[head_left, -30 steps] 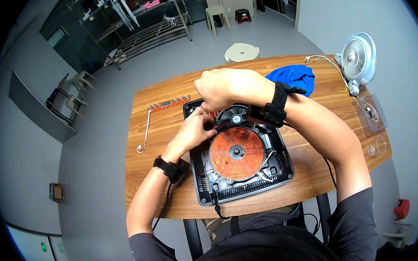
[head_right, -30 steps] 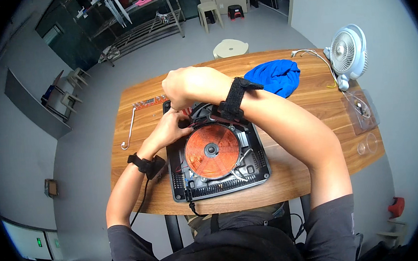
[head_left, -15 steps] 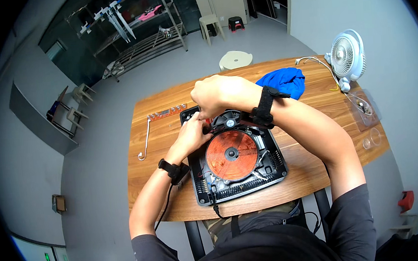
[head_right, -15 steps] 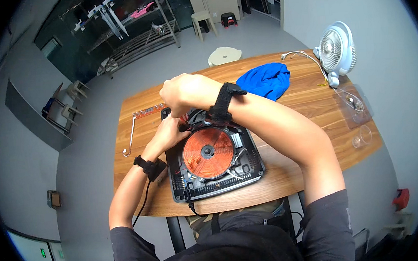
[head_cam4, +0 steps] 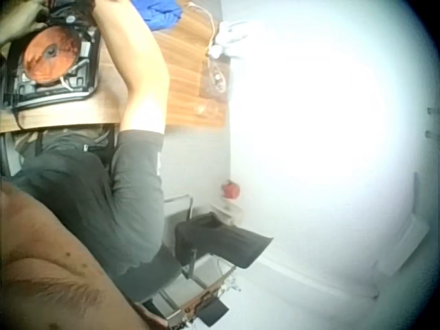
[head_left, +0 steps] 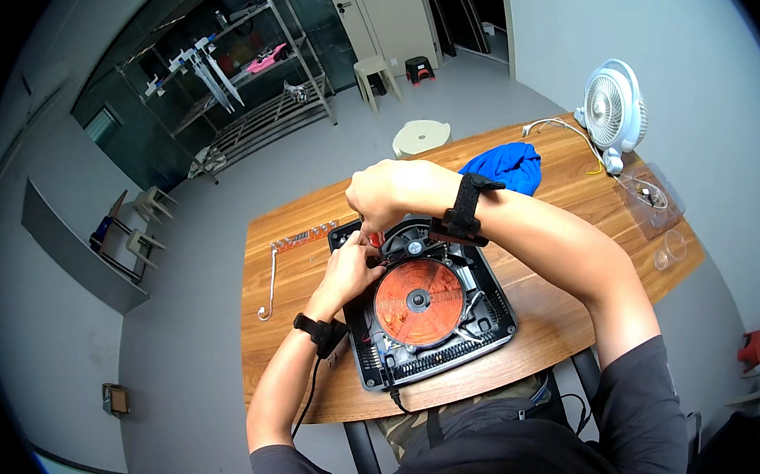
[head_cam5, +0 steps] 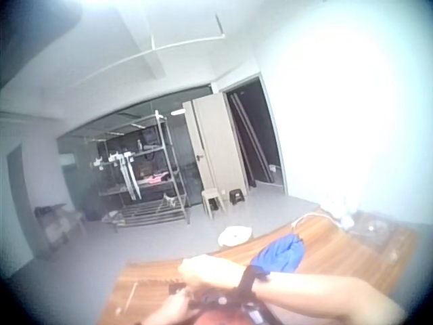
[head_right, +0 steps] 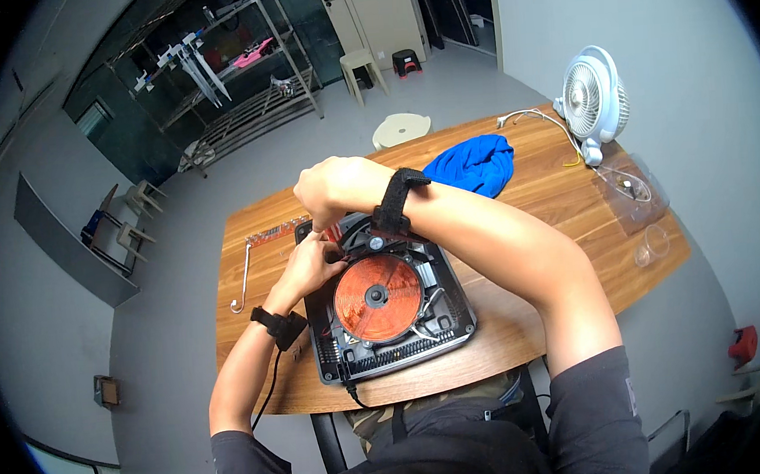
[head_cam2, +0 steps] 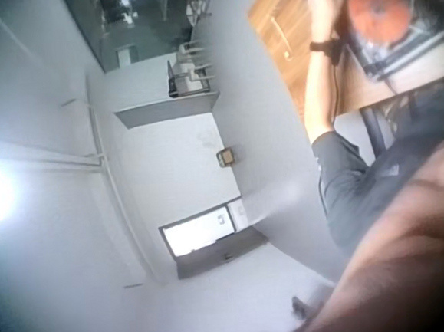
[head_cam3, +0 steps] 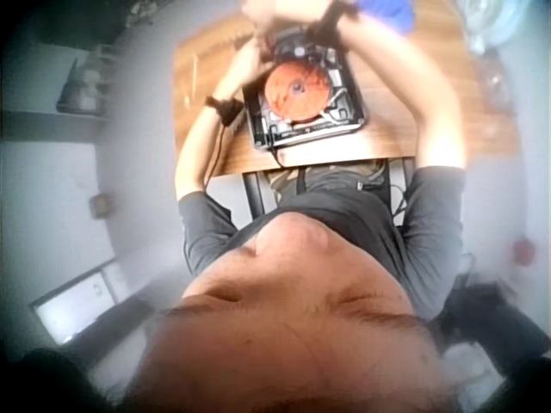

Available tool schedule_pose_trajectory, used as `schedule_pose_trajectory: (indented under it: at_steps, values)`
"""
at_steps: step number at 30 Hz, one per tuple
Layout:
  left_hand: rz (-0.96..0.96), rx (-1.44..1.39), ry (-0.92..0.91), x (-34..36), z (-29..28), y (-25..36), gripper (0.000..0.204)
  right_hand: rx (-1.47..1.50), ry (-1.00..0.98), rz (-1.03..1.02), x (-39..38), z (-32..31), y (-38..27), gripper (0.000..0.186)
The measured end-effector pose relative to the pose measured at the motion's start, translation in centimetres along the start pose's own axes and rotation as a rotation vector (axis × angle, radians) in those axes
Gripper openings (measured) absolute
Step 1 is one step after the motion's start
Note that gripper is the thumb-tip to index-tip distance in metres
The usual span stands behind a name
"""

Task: The person uses a screwdriver to remove screws from a black plastic housing containing a copper coil. They then wipe a small black fan with a blue cloth and place it back into the housing, followed by reattaching wires and securing the assembly with screws.

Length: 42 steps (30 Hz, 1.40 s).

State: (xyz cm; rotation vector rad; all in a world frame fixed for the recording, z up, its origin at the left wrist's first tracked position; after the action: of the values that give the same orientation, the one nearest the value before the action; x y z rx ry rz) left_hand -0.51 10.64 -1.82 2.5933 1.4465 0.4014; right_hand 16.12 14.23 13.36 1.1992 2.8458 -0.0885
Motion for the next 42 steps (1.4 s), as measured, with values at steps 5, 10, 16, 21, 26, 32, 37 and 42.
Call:
schedule_pose_trajectory:
  at_steps: [5, 10, 16, 21, 26, 32, 37, 42]
  values:
    - [0.045, 0.021, 0.038, 0.1, 0.6, -0.5, 0.033, -0.027, 0.039, -0.009, 0.2, -1.4, -0.2, 0.035]
    - [-0.057, -0.044, -0.034, -0.2, 0.4, -0.6, 0.035, 0.032, 0.102, 0.013, -0.6, -2.0, 1.4, 0.034]
    - [-0.048, -0.041, -0.010, -0.7, 0.7, -1.2, 0.036, 0.119, 0.270, 0.051, -4.0, -0.6, 8.0, 0.053]
    - [0.011, -0.124, 0.026, 0.0, 0.8, -1.5, 0.035, 0.173, 0.375, 0.150, -8.9, 1.9, 14.8, 0.047]
    - [0.017, -0.214, 0.124, -0.8, 0.1, -3.3, 0.032, 0.230, 0.406, 0.301, -11.7, 5.8, 17.6, 0.043]
    - [-0.051, -0.178, 0.160, -4.5, -2.5, -5.7, 0.027, 0.251, 0.355, 0.400, -13.9, 9.8, 17.5, 0.041]
    - [-0.162, -0.144, 0.158, -8.6, -4.1, -8.0, 0.026, 0.221, 0.287, 0.513, -15.1, 12.0, 17.0, 0.044]
    - [-0.282, -0.150, 0.105, -11.3, -5.1, -9.1, 0.024, 0.205, 0.154, 0.506, -15.6, 15.9, 17.2, 0.041]
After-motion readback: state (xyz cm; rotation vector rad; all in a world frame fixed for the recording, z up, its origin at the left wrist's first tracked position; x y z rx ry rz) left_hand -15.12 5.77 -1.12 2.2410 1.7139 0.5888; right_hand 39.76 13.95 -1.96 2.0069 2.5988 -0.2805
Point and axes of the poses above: each hand's wrist, its own x-axis towards the middle knuckle, its own z-axis out of the palm, y = z × x, the point moved 2 cm from there along x, towards the middle knuckle, and after that the axes turned 8 degrees about z, right-handed, at the moved point
